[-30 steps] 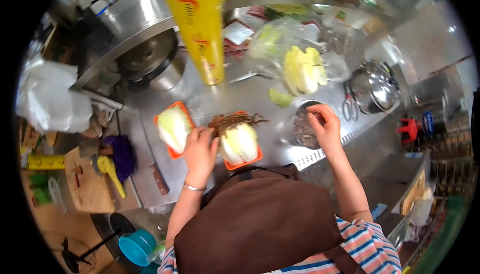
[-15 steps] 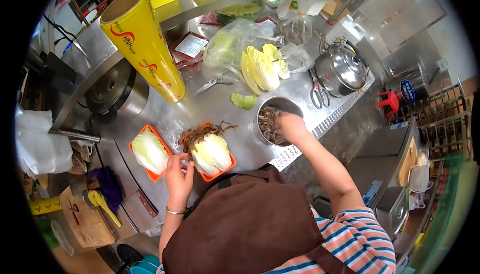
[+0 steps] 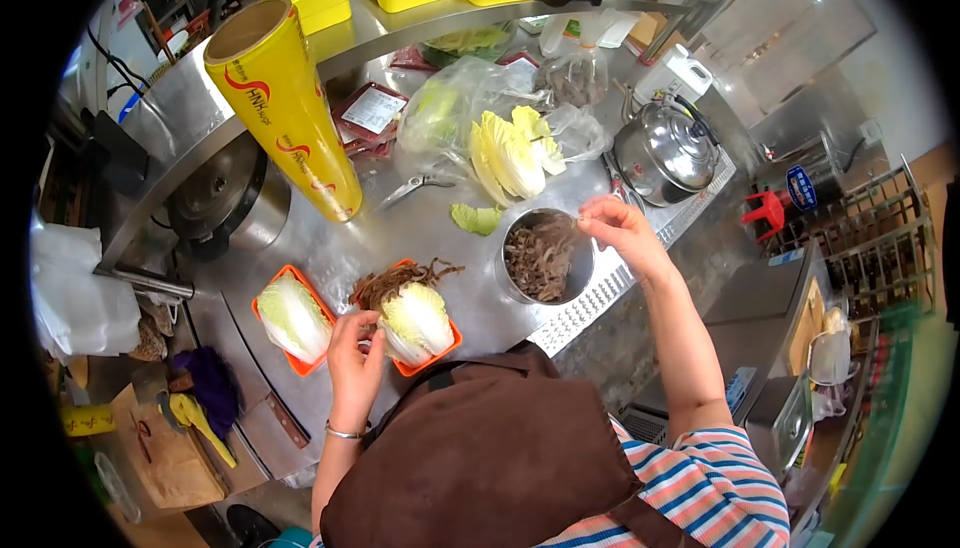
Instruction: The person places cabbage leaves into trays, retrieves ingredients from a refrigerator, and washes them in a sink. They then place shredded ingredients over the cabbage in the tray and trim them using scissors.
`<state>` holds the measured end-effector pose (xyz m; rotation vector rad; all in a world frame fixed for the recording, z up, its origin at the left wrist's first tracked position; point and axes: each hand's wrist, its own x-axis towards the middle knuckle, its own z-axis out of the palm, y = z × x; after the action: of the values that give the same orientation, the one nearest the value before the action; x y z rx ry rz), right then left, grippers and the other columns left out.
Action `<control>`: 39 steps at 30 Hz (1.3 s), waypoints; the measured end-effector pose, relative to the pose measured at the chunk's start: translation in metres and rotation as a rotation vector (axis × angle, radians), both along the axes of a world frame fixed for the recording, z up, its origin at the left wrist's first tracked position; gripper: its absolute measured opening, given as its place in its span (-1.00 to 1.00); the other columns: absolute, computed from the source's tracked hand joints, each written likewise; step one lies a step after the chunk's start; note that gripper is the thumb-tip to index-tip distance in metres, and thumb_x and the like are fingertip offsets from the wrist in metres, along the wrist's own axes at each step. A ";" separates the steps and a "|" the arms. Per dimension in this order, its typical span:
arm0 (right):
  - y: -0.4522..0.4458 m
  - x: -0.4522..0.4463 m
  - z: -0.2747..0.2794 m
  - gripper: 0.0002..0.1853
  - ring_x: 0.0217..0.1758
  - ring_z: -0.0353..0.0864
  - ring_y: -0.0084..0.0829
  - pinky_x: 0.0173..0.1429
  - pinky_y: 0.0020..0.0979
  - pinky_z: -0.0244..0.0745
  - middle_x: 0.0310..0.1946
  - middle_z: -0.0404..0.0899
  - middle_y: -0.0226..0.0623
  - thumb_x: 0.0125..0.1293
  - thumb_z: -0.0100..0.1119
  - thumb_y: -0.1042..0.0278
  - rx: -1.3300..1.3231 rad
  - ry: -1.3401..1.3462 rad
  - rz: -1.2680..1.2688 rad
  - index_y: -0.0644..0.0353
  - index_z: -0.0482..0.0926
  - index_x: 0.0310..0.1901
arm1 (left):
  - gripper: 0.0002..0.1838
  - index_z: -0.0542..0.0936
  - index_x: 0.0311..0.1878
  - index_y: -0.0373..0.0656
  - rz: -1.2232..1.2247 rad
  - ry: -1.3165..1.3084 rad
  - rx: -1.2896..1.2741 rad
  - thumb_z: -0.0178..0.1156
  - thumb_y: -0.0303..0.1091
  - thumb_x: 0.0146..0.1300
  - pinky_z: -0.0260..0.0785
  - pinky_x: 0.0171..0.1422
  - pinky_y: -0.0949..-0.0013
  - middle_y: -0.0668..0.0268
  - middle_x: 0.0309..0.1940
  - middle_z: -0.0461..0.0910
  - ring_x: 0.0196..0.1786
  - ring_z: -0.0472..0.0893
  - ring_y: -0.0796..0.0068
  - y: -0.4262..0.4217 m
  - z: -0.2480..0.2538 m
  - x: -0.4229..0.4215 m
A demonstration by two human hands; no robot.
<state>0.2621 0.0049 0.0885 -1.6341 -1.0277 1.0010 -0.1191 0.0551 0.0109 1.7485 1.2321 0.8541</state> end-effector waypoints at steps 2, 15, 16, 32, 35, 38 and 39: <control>0.002 0.002 0.005 -0.85 -0.51 0.34 -0.75 -0.38 -0.68 0.23 -0.49 0.51 -0.57 0.24 0.28 0.31 0.081 -0.107 0.002 0.19 0.60 -0.28 | -0.79 0.54 -0.11 -0.25 -0.006 -0.006 0.004 0.19 -0.57 0.16 0.44 -0.31 0.51 0.26 -0.15 0.51 -0.33 0.56 0.52 0.002 0.004 0.003; 0.025 -0.036 0.074 -0.88 -0.61 0.33 -0.73 -0.49 -0.70 0.20 -0.52 0.57 -0.37 0.37 0.09 0.31 0.168 0.218 0.022 0.14 0.50 -0.29 | -0.74 0.58 -0.06 -0.24 -0.394 -0.264 0.024 0.29 -0.48 0.15 0.50 -0.14 0.45 0.26 -0.09 0.54 -0.18 0.62 0.47 0.042 0.059 0.102; 0.025 -0.038 0.075 -0.88 -0.62 0.32 -0.73 -0.49 -0.70 0.19 -0.55 0.56 -0.39 0.37 0.10 0.31 0.158 0.175 0.035 0.15 0.51 -0.30 | -0.73 0.58 -0.06 -0.24 -0.424 -0.298 0.022 0.31 -0.46 0.15 0.51 -0.14 0.44 0.26 -0.09 0.54 -0.18 0.62 0.47 0.044 0.065 0.120; -0.013 0.018 -0.041 -0.88 -0.58 0.40 -0.69 -0.47 -0.61 0.26 -0.61 0.49 -0.50 0.25 0.19 0.39 -0.103 0.017 -0.025 0.15 0.58 -0.19 | -0.75 0.46 0.09 -0.15 -0.329 -0.817 -0.735 -0.08 -0.31 0.45 0.45 -0.03 0.39 0.40 -0.24 0.57 -0.14 0.60 0.51 0.072 0.026 0.137; -0.016 0.005 -0.050 -0.81 -0.38 0.62 -0.39 -0.24 -0.39 0.48 -0.32 0.57 -0.25 0.10 0.27 0.42 -0.009 -0.973 0.048 0.17 0.60 -0.21 | -0.76 0.46 0.08 -0.14 -0.332 -0.877 -0.791 -0.08 -0.30 0.46 0.46 -0.02 0.38 0.38 -0.22 0.57 -0.12 0.60 0.49 0.076 0.026 0.126; -0.003 -0.032 -0.020 -0.80 -0.35 0.59 -0.46 -0.24 -0.45 0.47 -0.16 0.53 -0.27 0.08 0.29 0.43 0.065 -0.757 -0.091 0.15 0.62 -0.21 | -0.73 0.46 0.10 -0.20 -0.309 -0.987 -0.778 -0.06 -0.29 0.45 0.47 0.02 0.32 0.35 -0.20 0.57 -0.09 0.59 0.43 0.078 0.037 0.121; 0.004 -0.039 -0.018 -0.79 -0.36 0.54 -0.54 -0.25 -0.51 0.45 -0.12 0.51 -0.31 0.08 0.32 0.43 0.190 -0.610 -0.016 0.16 0.62 -0.20 | -0.73 0.45 0.10 -0.18 -0.308 -1.023 -0.772 -0.07 -0.29 0.46 0.47 0.06 0.31 0.32 -0.17 0.58 -0.05 0.59 0.41 0.077 0.043 0.120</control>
<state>0.2233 0.0091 0.0700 -1.8216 -1.4532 0.3693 0.0014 0.1322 0.0536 0.6550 0.4532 0.7661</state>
